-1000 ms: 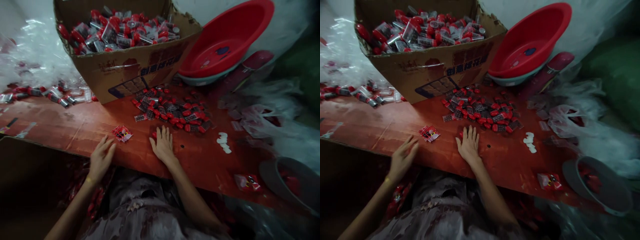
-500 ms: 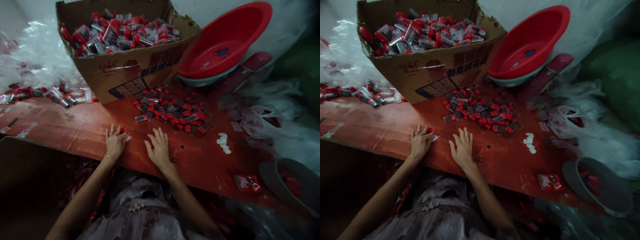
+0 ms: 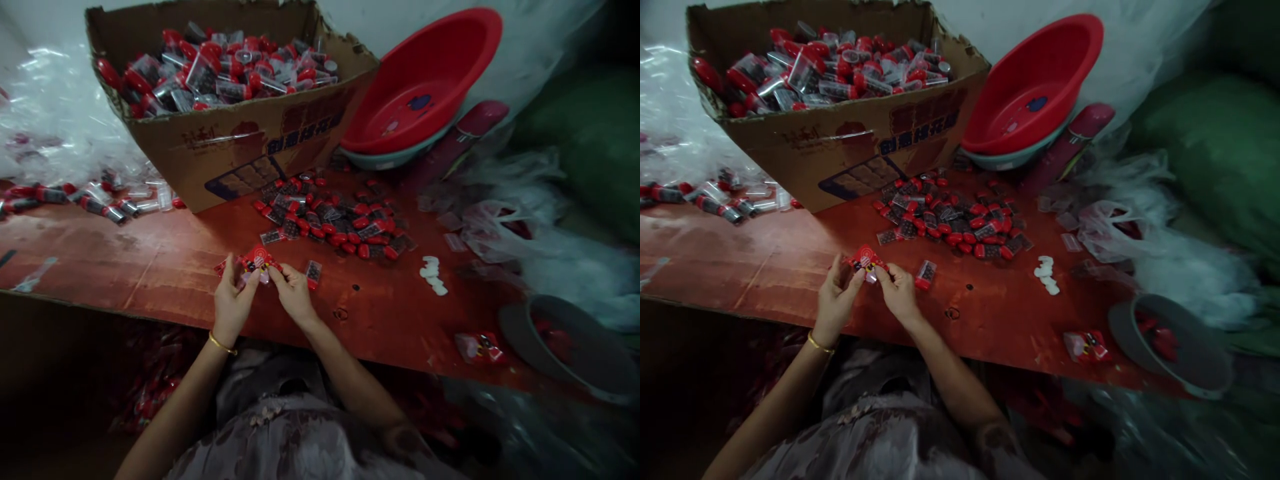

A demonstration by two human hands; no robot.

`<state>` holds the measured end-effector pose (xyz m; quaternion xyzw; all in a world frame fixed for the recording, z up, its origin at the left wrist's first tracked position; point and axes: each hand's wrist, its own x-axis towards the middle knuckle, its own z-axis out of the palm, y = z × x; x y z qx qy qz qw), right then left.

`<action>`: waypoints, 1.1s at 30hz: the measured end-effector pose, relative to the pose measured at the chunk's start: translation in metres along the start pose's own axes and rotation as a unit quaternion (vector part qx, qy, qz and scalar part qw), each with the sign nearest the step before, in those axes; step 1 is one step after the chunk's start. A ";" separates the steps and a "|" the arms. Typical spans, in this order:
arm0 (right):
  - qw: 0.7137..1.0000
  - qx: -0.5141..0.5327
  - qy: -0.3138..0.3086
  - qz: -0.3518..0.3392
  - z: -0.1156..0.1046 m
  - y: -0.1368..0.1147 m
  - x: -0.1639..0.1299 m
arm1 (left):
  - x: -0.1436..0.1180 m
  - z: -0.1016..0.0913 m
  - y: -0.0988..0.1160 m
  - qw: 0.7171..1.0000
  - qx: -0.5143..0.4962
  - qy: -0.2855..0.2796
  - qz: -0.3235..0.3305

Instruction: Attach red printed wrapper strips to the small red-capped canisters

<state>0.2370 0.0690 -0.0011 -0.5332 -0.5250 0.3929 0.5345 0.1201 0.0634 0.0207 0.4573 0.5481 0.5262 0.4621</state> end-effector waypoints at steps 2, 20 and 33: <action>0.999 -0.040 0.014 -0.017 -0.003 0.002 -0.004 | -0.006 0.007 -0.001 0.986 -0.121 -0.024 -0.115; 0.861 -0.449 -0.186 -0.152 -0.128 0.010 0.031 | 0.000 0.010 0.001 0.922 -0.222 -0.027 -0.315; 0.841 -0.463 -0.226 -0.164 -0.119 0.017 0.013 | -0.006 0.002 -0.001 0.903 -0.242 -0.062 -0.349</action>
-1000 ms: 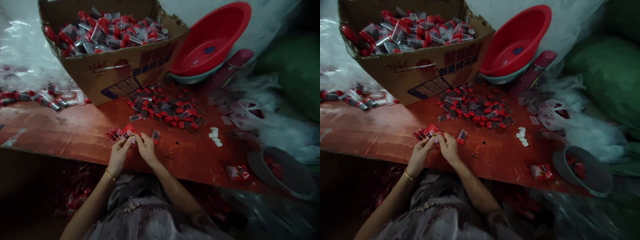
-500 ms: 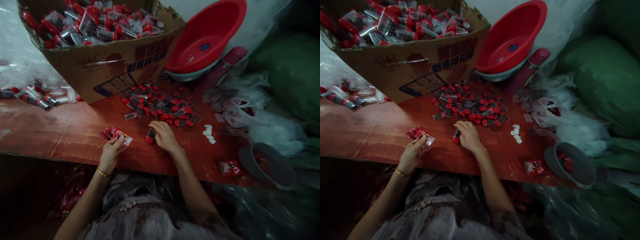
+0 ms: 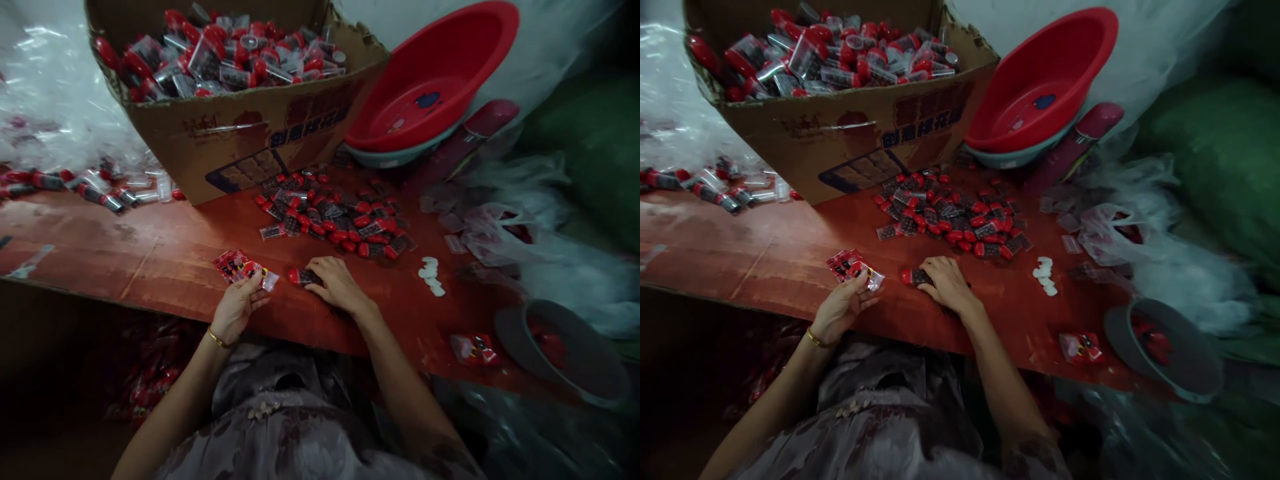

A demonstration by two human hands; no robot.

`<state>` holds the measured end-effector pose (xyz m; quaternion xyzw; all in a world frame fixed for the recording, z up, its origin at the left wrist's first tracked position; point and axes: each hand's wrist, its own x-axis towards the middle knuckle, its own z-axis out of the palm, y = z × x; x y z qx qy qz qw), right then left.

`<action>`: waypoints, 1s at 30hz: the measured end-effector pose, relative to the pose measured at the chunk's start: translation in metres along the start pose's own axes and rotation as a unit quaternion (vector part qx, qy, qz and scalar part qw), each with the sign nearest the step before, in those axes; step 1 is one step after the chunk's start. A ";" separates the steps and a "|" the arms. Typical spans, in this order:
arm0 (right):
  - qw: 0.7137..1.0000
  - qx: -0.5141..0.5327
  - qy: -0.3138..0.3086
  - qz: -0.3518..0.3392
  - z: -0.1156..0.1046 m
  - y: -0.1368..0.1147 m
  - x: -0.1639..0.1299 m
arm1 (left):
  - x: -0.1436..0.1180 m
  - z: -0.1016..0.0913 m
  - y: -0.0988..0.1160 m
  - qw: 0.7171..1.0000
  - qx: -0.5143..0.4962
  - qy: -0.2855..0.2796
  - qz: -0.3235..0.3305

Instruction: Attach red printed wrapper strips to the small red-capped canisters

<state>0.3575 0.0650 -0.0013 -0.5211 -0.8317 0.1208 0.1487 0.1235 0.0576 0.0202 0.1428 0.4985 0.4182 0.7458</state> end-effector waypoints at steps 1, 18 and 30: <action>1.000 0.016 0.020 0.007 0.001 -0.005 -0.004 | -0.001 0.000 0.000 1.000 -0.004 -0.007 -0.006; 0.961 0.187 0.204 -0.005 0.003 -0.061 -0.025 | -0.005 0.004 -0.011 0.999 0.007 -0.011 0.047; 0.951 0.129 0.273 0.062 0.025 -0.092 -0.012 | -0.003 0.015 -0.021 0.996 -0.043 -0.041 0.071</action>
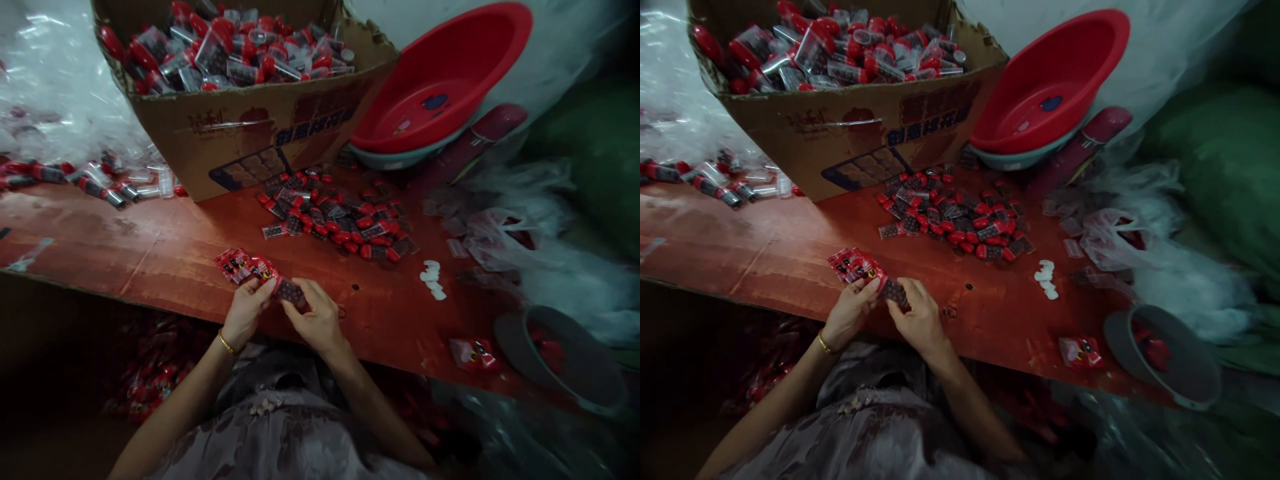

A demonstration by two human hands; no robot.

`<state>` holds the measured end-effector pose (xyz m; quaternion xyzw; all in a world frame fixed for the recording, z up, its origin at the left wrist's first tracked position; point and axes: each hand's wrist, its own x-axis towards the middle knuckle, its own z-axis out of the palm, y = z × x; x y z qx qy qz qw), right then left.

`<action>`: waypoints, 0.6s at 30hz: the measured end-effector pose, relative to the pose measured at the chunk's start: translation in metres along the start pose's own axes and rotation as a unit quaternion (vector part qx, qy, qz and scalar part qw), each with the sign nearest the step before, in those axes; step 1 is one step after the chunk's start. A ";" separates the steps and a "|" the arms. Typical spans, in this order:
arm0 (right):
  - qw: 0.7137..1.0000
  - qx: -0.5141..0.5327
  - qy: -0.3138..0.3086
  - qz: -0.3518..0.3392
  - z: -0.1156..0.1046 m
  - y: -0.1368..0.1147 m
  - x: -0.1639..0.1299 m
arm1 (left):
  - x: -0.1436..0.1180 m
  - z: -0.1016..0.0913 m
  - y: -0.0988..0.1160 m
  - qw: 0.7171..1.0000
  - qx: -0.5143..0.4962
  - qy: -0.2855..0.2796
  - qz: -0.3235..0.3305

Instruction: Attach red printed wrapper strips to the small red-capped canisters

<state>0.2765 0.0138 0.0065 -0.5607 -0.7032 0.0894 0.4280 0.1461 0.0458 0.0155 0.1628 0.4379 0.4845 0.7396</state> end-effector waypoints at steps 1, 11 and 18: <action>1.000 -0.015 0.008 -0.002 0.003 -0.002 -0.001 | 0.000 0.000 -0.002 1.000 -0.010 -0.007 0.009; 0.998 -0.006 0.030 0.057 0.013 -0.006 0.000 | 0.001 0.004 -0.012 0.998 -0.045 -0.031 0.035; 0.998 0.026 0.026 0.050 0.021 -0.005 -0.004 | 0.001 0.009 -0.012 0.998 -0.021 -0.050 0.032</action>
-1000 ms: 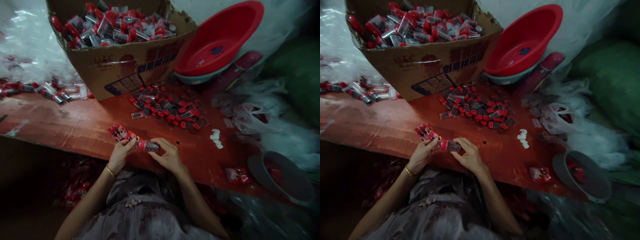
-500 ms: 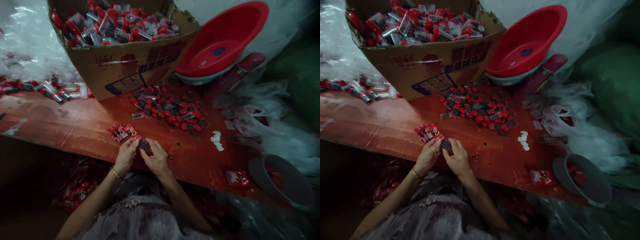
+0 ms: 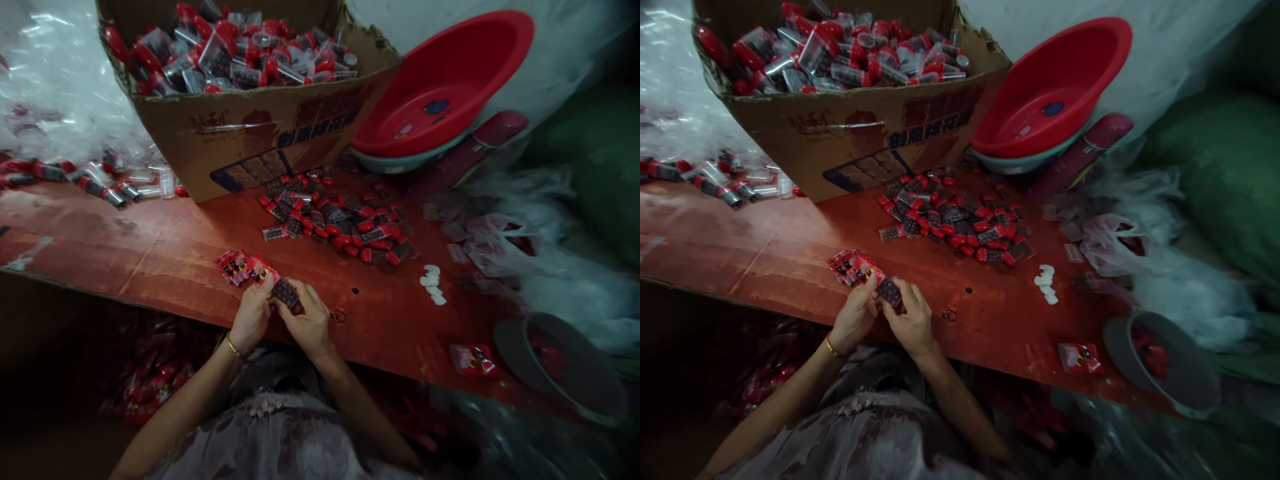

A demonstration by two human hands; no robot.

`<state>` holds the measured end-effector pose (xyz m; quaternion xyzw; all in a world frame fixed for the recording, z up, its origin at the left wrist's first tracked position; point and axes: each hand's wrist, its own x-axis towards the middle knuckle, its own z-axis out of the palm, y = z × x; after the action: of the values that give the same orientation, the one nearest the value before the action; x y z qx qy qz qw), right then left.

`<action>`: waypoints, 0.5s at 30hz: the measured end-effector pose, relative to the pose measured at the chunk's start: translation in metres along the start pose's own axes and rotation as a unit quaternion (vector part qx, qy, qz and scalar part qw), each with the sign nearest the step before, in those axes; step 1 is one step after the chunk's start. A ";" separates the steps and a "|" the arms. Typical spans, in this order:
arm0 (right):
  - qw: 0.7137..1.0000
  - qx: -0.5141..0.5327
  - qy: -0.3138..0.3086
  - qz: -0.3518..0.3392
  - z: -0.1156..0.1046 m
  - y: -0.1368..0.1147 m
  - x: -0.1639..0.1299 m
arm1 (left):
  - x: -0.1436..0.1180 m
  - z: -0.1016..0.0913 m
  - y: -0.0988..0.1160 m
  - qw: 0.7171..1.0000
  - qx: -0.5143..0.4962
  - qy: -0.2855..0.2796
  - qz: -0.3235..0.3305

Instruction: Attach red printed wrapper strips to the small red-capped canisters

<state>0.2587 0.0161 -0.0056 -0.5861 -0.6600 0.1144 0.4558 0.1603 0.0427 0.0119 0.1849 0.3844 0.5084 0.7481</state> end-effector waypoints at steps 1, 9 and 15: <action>1.000 0.009 -0.002 0.000 0.001 -0.001 0.000 | 0.002 0.000 0.002 1.000 0.003 0.003 0.001; 0.993 0.101 0.004 0.054 0.008 -0.008 0.009 | 0.006 0.001 0.015 0.999 0.034 0.013 0.027; 0.974 0.183 -0.025 0.135 0.005 -0.011 0.008 | 0.003 0.002 0.017 0.999 0.013 0.025 0.044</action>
<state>0.2487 0.0214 0.0027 -0.5735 -0.5540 0.3079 0.5190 0.1515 0.0530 0.0233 0.1990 0.4009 0.5398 0.7129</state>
